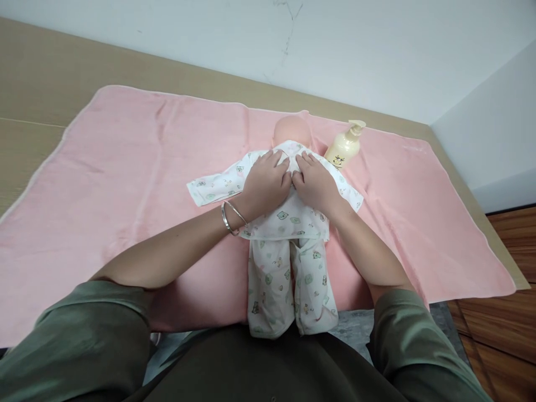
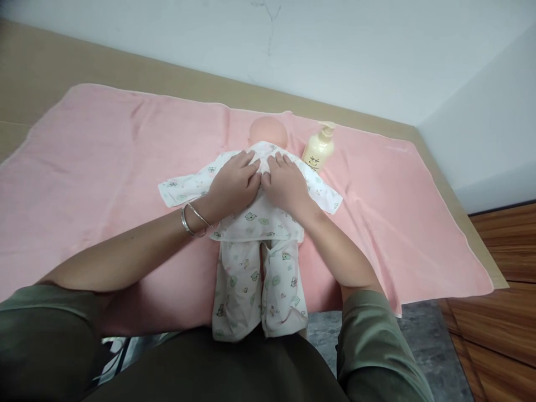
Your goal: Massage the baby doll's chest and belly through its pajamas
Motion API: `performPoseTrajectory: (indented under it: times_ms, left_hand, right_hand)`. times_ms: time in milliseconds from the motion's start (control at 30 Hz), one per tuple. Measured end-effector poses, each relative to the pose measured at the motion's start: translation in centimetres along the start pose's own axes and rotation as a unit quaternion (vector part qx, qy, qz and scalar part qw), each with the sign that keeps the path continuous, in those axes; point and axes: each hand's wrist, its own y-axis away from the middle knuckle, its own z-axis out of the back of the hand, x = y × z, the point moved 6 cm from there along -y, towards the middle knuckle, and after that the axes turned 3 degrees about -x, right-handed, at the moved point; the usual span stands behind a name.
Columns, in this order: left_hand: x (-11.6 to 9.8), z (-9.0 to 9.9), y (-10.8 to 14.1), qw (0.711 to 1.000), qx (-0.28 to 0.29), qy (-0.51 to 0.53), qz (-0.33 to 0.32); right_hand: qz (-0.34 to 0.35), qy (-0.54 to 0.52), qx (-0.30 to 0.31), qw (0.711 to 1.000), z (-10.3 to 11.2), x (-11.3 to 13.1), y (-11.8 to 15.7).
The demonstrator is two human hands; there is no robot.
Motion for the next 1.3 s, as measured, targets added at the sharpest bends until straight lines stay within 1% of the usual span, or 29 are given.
performPoseTrajectory:
  times_ms: [100, 167, 300, 367, 433, 500, 600, 767, 1000, 1133, 1300]
  left_hand:
    - [-0.9, 0.2, 0.6, 1.000, -0.011, -0.003, -0.005]
    - [-0.8, 0.2, 0.6, 1.000, -0.013, 0.004, -0.003]
    - [0.7, 0.0, -0.1, 1.000, -0.013, 0.011, 0.014]
    - [1.4, -0.3, -0.5, 1.000, -0.003, 0.008, 0.022]
    - [1.6, -0.4, -0.7, 1.000, 0.004, -0.001, 0.018]
    - [1.3, -0.5, -0.7, 1.000, 0.000, -0.012, 0.005]
    - [0.5, -0.4, -0.2, 1.000, -0.014, -0.013, -0.014]
    - [0.1, -0.4, 0.3, 0.999, -0.041, 0.020, -0.023]
    - [0.4, -0.6, 0.4, 0.998, -0.042, 0.045, -0.009]
    - [0.4, -0.5, 0.5, 0.998, -0.046, 0.039, -0.006]
    - [0.5, -0.5, 0.9, 0.997, -0.064, 0.033, -0.001]
  right_hand:
    - [-0.006, -0.017, -0.007, 1.000, -0.2, -1.0, -1.0]
    - [-0.006, -0.015, -0.007, 1.000, -0.2, -1.2, -1.2]
    - [-0.013, 0.010, 0.017, 1.000, -0.2, -0.2, -0.2]
    - [-0.007, 0.021, 0.019, 1.000, -0.1, 0.6, 0.5]
    - [0.006, 0.028, 0.011, 1.000, 0.1, 1.2, 1.1]
    - [0.017, 0.026, 0.002, 1.000, 0.2, 1.4, 1.1]
    - [0.020, 0.005, 0.001, 1.000, 0.0, 0.7, 0.3]
    - [-0.009, -0.017, -0.007, 1.000, -0.4, -0.8, -0.9]
    - [-0.015, -0.017, -0.003, 1.000, -0.5, -0.7, -0.8]
    - [-0.018, -0.021, -0.002, 1.000, -0.3, -0.7, -0.9]
    - [-0.028, -0.030, -0.002, 0.999, -0.4, -0.8, -0.9]
